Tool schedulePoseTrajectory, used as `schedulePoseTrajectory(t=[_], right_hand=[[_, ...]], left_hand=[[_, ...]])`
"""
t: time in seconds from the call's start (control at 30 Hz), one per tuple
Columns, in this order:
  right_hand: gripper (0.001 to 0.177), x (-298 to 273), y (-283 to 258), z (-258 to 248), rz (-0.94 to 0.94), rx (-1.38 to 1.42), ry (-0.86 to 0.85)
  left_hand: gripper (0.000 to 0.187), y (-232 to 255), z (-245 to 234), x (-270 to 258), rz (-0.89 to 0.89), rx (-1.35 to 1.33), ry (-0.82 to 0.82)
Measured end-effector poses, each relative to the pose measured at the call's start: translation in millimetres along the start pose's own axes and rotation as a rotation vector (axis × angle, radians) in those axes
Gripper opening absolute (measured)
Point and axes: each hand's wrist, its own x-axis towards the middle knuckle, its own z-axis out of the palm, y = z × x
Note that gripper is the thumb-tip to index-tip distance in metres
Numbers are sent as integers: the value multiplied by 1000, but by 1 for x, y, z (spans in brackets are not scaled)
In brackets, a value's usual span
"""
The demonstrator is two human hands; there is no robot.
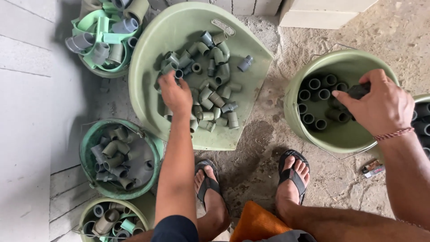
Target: The person picks small gray pipe fittings from a green basin and wipes each one with a dark cloth, then places the cleaned pieces into a bucket. The person repeats this process for multiple fittings, handling them one at a time.
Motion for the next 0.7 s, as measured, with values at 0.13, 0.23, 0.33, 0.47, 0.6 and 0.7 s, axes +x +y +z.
schedulePoseTrajectory(t=[0.13,0.23,0.33,0.47,0.6,0.7], right_hand=[[66,-10,5,8,-97,131,175],[65,-14,-3,9,-205,165,295],[64,-23,-7,16,-317,166,387],[63,-33,-15,12,-492,285,446],[59,-42,-22,5,-437,317,363],[60,-44,-22,4,-390,307,286]], left_hand=[[43,3,-21,33,-143,23,-190],[35,4,-14,43,118,55,-274],[34,12,7,31,343,182,-427],[27,12,37,24,330,404,-598],[15,-18,58,15,327,383,-448],[10,-22,41,4,305,140,-400]])
